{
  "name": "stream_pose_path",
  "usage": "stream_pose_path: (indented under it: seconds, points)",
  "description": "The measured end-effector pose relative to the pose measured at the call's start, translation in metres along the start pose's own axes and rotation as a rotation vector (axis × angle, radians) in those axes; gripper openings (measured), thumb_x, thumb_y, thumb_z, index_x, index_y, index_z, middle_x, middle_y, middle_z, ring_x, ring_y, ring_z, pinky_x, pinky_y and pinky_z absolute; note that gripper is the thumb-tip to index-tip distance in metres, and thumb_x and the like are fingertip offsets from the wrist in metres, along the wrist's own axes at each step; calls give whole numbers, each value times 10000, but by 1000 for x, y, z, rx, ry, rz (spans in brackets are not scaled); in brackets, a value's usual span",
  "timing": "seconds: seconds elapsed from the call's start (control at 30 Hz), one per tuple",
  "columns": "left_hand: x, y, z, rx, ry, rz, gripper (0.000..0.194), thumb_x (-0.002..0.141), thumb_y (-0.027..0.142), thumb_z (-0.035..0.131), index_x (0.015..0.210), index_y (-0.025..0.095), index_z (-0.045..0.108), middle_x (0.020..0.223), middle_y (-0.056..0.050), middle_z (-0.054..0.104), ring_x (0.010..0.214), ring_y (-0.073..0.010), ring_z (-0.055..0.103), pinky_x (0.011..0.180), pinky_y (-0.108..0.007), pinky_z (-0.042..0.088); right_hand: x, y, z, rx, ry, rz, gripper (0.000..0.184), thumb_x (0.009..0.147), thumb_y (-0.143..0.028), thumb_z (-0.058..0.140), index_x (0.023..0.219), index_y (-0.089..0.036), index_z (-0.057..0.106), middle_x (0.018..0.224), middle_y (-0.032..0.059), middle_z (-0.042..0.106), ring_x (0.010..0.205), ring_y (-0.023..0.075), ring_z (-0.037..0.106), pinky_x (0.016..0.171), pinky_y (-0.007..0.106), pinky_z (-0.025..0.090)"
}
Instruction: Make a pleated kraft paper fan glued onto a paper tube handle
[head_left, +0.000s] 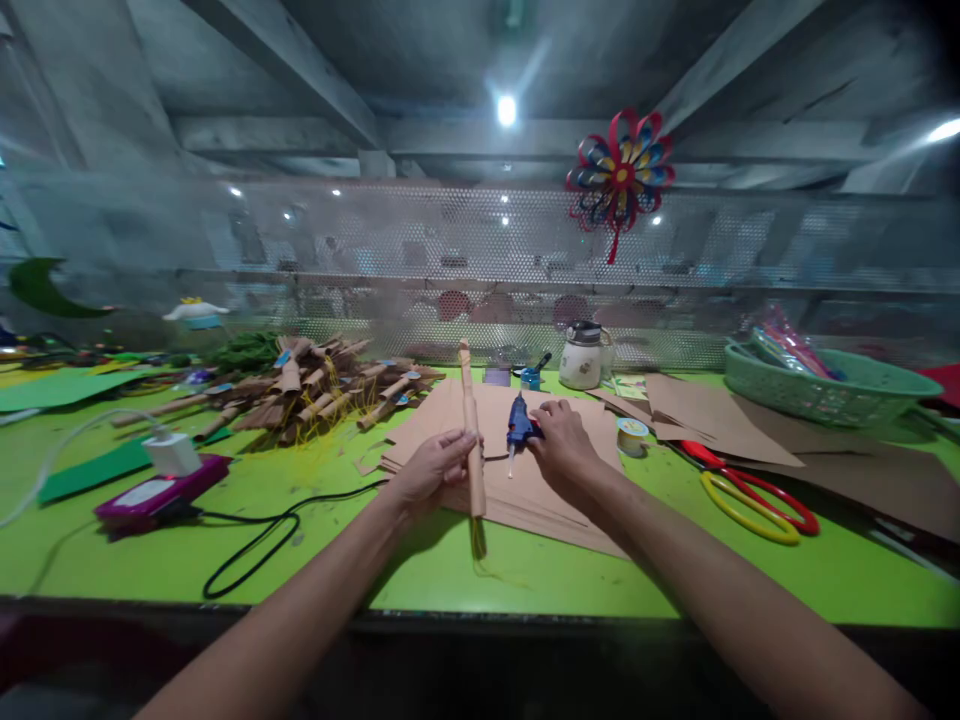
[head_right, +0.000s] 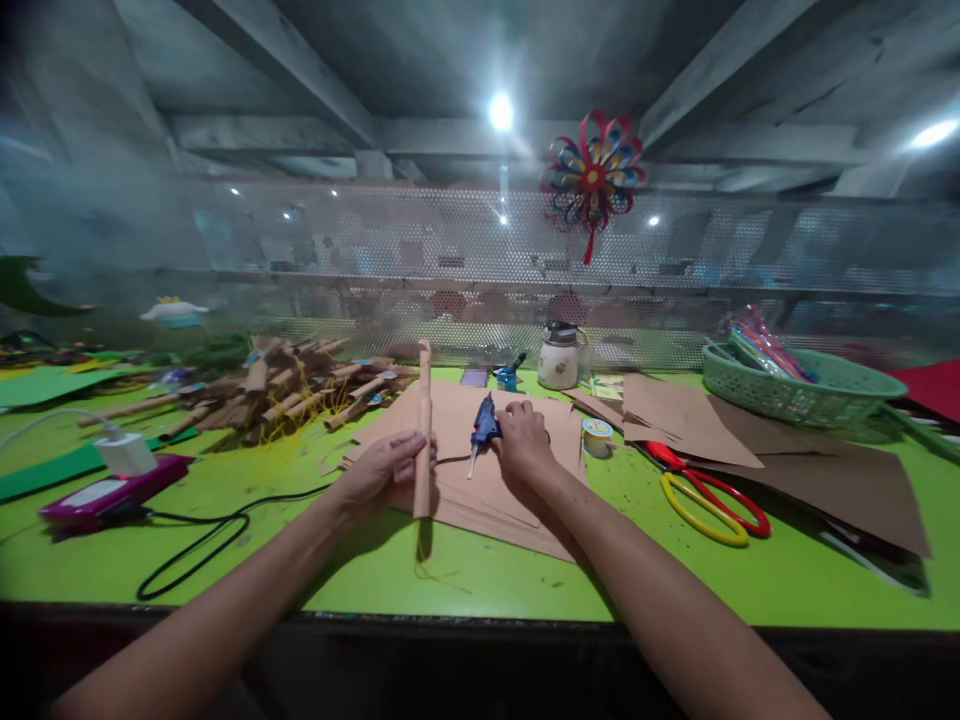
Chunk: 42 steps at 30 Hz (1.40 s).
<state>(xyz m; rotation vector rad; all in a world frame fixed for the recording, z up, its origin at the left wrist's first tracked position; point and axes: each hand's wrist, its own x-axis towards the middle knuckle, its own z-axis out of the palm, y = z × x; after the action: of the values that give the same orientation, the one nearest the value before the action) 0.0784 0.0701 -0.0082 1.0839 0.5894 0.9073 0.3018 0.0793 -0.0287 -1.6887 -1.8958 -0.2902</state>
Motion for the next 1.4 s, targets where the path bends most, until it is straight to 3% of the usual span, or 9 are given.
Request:
stream_pose_path:
  seconds: [0.17, 0.3, 0.4, 0.57, 0.7, 0.87, 0.97, 1.1, 1.4]
  points:
    - [1, -4, 1, 61, -29, 45, 261, 683, 327, 746, 781, 117, 626, 647, -5, 581, 513, -73, 536, 490, -177, 454, -5, -24, -21, 303, 112, -10, 161, 845, -269, 526, 836, -170, 652, 924, 107, 625, 893, 238, 534, 767, 353, 423]
    - [3, -6, 3, 151, 46, 133, 322, 631, 373, 768, 779, 118, 639, 683, -25, 605, 592, -108, 559, 565, -225, 473, -18, -50, -28, 567, -86, -66, 341, 877, -382, 471, 681, -162, 643, 622, 23, 619, 574, 148, 543, 537, 253, 413]
    - [5, -8, 5, 211, 61, 155, 345, 588, 382, 786, 737, 104, 647, 650, -24, 598, 581, -114, 541, 537, -219, 435, -24, -58, -28, 729, -149, -65, 289, 846, -374, 522, 720, -156, 664, 665, 25, 645, 623, 152, 566, 577, 257, 427]
    - [5, -16, 12, 473, -10, 204, 367, 611, 429, 746, 730, 102, 632, 612, -1, 563, 530, -110, 495, 496, -227, 384, -14, -45, -33, 975, 33, 48, 251, 779, -383, 607, 893, -160, 617, 800, 49, 636, 729, 174, 585, 643, 290, 475]
    - [2, -23, 20, 665, -32, 292, 321, 667, 414, 697, 727, 116, 595, 633, 3, 544, 576, -123, 497, 525, -236, 384, -8, -41, -38, 1128, 193, 135, 452, 703, -337, 695, 1089, -192, 511, 827, 25, 605, 724, 164, 579, 621, 279, 490]
    - [-3, -26, 32, 731, -83, 356, 249, 717, 361, 653, 758, 128, 575, 656, 2, 550, 593, -123, 497, 540, -233, 380, -8, -49, -42, 1346, 225, 164, 250, 727, -350, 669, 876, -160, 603, 732, 13, 619, 648, 143, 567, 622, 278, 490]
    - [-8, -20, 40, 785, -132, 352, 232, 730, 352, 642, 741, 132, 569, 617, 26, 498, 556, -104, 453, 510, -219, 350, -3, -47, -52, 1491, 339, 265, 271, 691, -373, 689, 807, -135, 627, 695, 15, 619, 611, 137, 560, 629, 293, 494]
    - [-18, -1, 51, 810, -252, 219, 246, 749, 372, 623, 716, 138, 553, 570, 40, 451, 520, -101, 439, 485, -218, 325, 6, -30, -70, 1495, 517, 370, 244, 646, -367, 674, 739, -151, 608, 653, -6, 590, 572, 114, 530, 591, 261, 482]
    - [-31, 23, 63, 877, -300, 49, 268, 754, 395, 616, 674, 147, 555, 559, 22, 497, 516, -111, 453, 483, -220, 310, 14, 7, -67, 1364, 558, 393, 215, 657, -349, 645, 582, -154, 595, 555, -21, 537, 552, 111, 456, 526, 225, 396]
